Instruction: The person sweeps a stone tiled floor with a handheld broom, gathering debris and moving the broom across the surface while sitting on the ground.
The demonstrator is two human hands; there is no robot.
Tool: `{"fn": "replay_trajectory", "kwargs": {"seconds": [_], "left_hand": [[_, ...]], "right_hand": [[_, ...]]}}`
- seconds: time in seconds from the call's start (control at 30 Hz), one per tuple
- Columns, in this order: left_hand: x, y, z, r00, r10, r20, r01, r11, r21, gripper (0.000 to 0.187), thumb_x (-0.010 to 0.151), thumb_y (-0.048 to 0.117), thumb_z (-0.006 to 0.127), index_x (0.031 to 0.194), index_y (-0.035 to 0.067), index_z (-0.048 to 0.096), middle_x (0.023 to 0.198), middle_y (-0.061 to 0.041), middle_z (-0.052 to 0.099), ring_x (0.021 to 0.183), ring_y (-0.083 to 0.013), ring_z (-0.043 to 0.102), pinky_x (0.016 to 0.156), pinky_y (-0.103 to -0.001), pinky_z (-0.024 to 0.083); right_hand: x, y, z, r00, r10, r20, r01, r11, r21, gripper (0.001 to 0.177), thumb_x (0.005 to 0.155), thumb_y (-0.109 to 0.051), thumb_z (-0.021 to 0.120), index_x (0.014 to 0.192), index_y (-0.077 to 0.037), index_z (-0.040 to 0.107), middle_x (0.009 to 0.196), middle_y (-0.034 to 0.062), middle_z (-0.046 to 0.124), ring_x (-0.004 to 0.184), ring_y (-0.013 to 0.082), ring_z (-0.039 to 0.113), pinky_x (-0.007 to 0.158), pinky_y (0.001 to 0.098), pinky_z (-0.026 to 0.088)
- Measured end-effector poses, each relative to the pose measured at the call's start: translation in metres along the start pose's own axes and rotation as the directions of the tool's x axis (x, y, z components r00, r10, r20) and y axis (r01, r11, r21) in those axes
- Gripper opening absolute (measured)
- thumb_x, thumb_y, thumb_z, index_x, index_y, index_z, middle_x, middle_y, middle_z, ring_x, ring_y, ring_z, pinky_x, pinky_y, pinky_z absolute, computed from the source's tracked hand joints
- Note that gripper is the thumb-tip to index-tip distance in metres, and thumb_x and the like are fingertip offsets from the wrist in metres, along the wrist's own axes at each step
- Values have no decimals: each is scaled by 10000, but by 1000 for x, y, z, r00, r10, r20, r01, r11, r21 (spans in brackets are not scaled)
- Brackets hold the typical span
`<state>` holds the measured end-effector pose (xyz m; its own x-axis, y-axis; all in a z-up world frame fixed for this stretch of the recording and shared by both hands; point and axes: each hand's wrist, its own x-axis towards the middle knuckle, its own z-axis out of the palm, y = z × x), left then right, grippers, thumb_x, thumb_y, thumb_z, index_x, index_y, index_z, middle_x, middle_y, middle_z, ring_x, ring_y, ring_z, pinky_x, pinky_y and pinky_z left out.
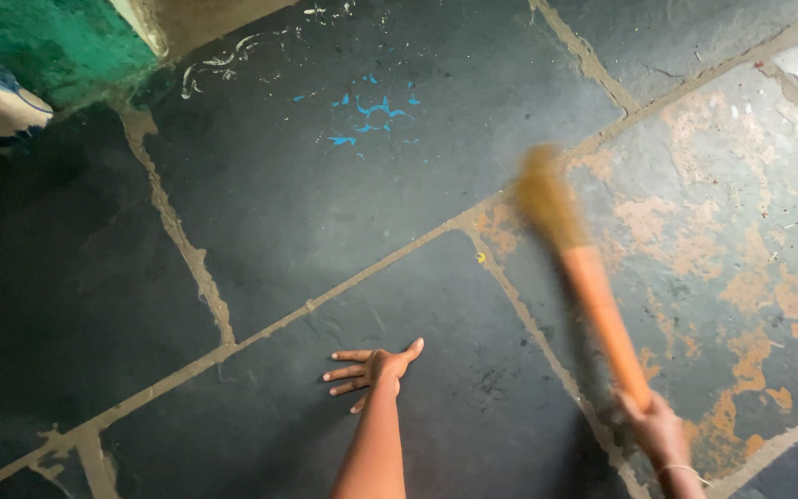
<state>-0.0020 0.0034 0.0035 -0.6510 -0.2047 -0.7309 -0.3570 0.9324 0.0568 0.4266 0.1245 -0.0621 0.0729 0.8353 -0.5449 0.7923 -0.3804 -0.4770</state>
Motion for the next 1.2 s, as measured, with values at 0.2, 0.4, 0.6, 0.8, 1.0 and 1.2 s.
{"fn": "replay_trajectory", "kwargs": {"seconds": [0.2, 0.4, 0.6, 0.8, 1.0, 1.2], "left_hand": [[1, -3, 1, 1000, -4, 11, 4, 1000, 8, 1786, 513, 687, 961, 1547, 23, -334, 1567, -379, -366, 1462, -559, -304, 1105, -818, 42], [1, 0, 1, 999, -29, -13, 29, 999, 16, 1806, 489, 696, 965, 1547, 45, -346, 1572, -358, -379, 1474, -538, -299, 1120, -805, 42], [2, 2, 1, 999, -49, -7, 49, 997, 57, 1810, 480, 701, 960, 1539, 40, -351, 1579, -351, -378, 1491, -533, -279, 1126, -794, 58], [10, -3, 7, 999, -33, 7, 33, 999, -5, 1795, 516, 667, 967, 1521, 51, -386, 1556, -365, -401, 1473, -535, -317, 1118, -805, -3], [10, -1, 6, 999, -36, 30, 35, 999, 35, 1791, 531, 696, 952, 1517, 30, -387, 1546, -394, -400, 1459, -561, -321, 1098, -820, 11], [19, -3, 11, 998, -51, 32, 49, 998, 46, 1806, 506, 687, 964, 1524, 45, -382, 1553, -369, -412, 1465, -541, -332, 1105, -816, 16]], "right_hand": [[-7, -69, 8, 961, 124, -249, -86, 984, 157, 611, 968, -594, 650, 1044, 12, 673, 746, 161, 691, 621, 254, 653, 590, 442, 526], [-63, -174, 115, 836, -526, 155, 545, 827, -135, 576, 849, -586, 665, 1149, -100, 588, 773, 189, 740, 716, 408, 730, 650, 515, 563], [-48, -222, 151, 721, -583, 375, 686, 679, -262, 651, 830, -688, 642, 1158, -126, 609, 854, 208, 746, 841, 429, 721, 752, 515, 563], [29, -168, 105, 966, -256, -16, 254, 964, -78, 688, 832, -671, 689, 1085, -31, 665, 861, 244, 729, 844, 420, 717, 736, 516, 557], [43, -172, 106, 981, -101, -167, 147, 945, 292, 581, 939, -535, 698, 1053, 33, 651, 793, 228, 716, 673, 348, 702, 620, 486, 553], [-33, -267, 192, 799, -536, 274, 574, 815, -78, 627, 898, -578, 711, 1070, 14, 598, 750, 231, 717, 711, 425, 727, 620, 500, 562]]}}
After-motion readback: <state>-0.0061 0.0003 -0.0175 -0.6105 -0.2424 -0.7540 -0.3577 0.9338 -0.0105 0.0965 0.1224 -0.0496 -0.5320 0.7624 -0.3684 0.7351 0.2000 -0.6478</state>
